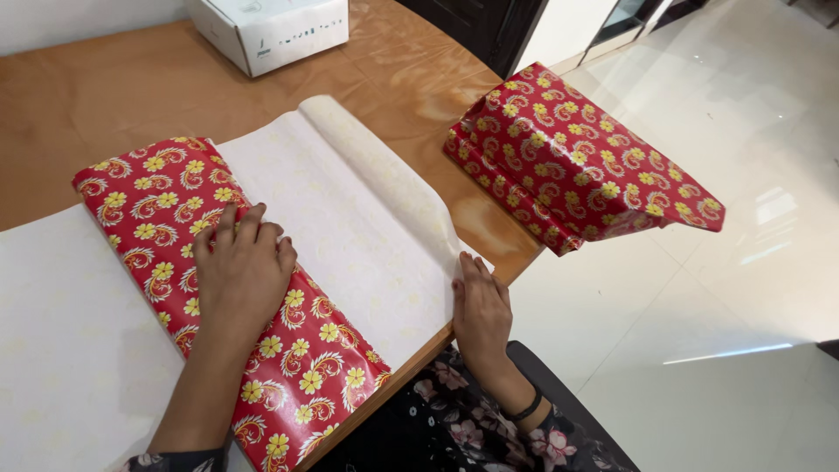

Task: The person wraps two rectangular boxes with red floral wrapping paper on a wooden table. They fold the paper around each box, tuck the ends, and smooth the surface. The first box is completed and set aside; the second is wrapped similarly but not fully finished in the clip.

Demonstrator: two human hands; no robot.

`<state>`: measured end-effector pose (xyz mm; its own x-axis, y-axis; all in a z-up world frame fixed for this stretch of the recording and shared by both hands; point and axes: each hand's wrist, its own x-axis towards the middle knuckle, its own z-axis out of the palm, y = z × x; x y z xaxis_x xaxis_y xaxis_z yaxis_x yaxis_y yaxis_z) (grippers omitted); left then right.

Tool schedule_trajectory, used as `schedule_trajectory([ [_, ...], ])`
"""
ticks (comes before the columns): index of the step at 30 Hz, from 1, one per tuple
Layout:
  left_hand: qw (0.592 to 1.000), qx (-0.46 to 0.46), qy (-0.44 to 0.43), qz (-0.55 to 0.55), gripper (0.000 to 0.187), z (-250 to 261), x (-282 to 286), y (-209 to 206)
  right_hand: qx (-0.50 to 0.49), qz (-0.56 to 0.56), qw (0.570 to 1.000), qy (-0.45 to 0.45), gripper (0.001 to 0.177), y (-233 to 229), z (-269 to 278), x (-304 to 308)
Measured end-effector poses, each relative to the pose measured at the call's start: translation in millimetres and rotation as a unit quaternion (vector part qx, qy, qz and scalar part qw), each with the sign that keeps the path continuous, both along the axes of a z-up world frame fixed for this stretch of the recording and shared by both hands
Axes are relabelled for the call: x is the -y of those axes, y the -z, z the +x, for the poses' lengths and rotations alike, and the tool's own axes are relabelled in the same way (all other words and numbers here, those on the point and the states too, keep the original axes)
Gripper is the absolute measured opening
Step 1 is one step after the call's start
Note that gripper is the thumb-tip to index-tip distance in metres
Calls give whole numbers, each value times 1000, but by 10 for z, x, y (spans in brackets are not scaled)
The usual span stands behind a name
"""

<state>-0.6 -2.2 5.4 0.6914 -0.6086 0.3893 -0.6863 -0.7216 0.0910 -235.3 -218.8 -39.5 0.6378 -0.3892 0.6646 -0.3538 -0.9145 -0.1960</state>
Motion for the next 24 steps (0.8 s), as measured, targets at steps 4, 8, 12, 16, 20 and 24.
schedule_trajectory([
  [4, 1000, -7, -1, -6, 34, 9, -1, 16, 27, 7, 999, -29, 37, -28, 2, -27],
  [8, 1000, -2, -1, -10, 34, 6, 8, 19, 18, 17, 999, -23, 36, -65, 8, -39],
  [12, 1000, 0, -1, -8, 33, 9, -7, 10, 23, -25, 999, -13, 42, -90, -4, -1],
  [16, 1000, -1, 4, -13, 33, 3, -2, 13, -4, -30, 999, 23, 41, -63, -34, 48],
  [20, 1000, 14, 5, -8, 32, -2, -16, 8, -5, -9, 1000, 29, 40, -33, -17, 61],
  [24, 1000, 2, 3, -8, 31, -13, -21, -1, 27, -22, 999, 13, 40, -38, -12, 67],
])
